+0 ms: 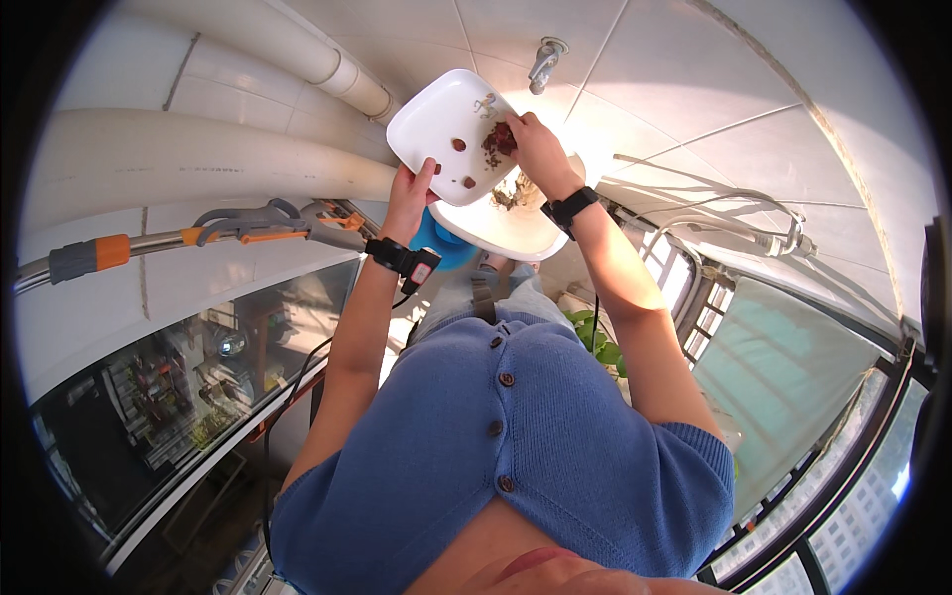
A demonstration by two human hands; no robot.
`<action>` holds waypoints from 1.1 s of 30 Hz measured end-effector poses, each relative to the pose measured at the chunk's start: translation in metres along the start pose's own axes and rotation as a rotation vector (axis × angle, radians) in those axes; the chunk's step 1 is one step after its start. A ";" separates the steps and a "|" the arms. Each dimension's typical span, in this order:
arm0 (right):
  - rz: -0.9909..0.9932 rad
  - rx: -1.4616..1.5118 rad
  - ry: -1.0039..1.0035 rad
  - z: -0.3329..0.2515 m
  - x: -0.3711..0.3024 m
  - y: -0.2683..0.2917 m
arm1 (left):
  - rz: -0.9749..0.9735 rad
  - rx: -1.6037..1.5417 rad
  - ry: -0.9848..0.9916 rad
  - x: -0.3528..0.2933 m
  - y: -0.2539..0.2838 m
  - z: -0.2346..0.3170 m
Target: The person sits on a sofa and unpacks a bag, removing a plastic bag and a container of dried fruit. They transfer dried fruit pieces from the container into the bag, then move to a sink area to rinse a plate with dried fruit under running water.
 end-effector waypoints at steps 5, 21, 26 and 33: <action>-0.056 -0.035 0.066 0.002 0.005 -0.003 | -0.021 -0.014 -0.017 0.001 -0.006 0.004; -0.024 0.094 0.049 0.009 0.004 -0.003 | -0.033 0.116 -0.030 0.009 -0.015 0.026; -0.063 0.052 0.124 0.000 0.005 0.014 | -0.018 0.090 0.005 0.010 -0.016 0.027; 0.099 0.215 0.124 0.013 -0.001 0.044 | -0.007 0.100 -0.026 0.012 -0.015 0.036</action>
Point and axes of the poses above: each hand's wrist, its own x-axis towards the middle knuckle, its own y-axis out of the back of the hand, z = x × y, the point moved 7 cm from there along x, towards the middle knuckle, and after that the axes turned 5 degrees about -y, right-handed, at the moved point
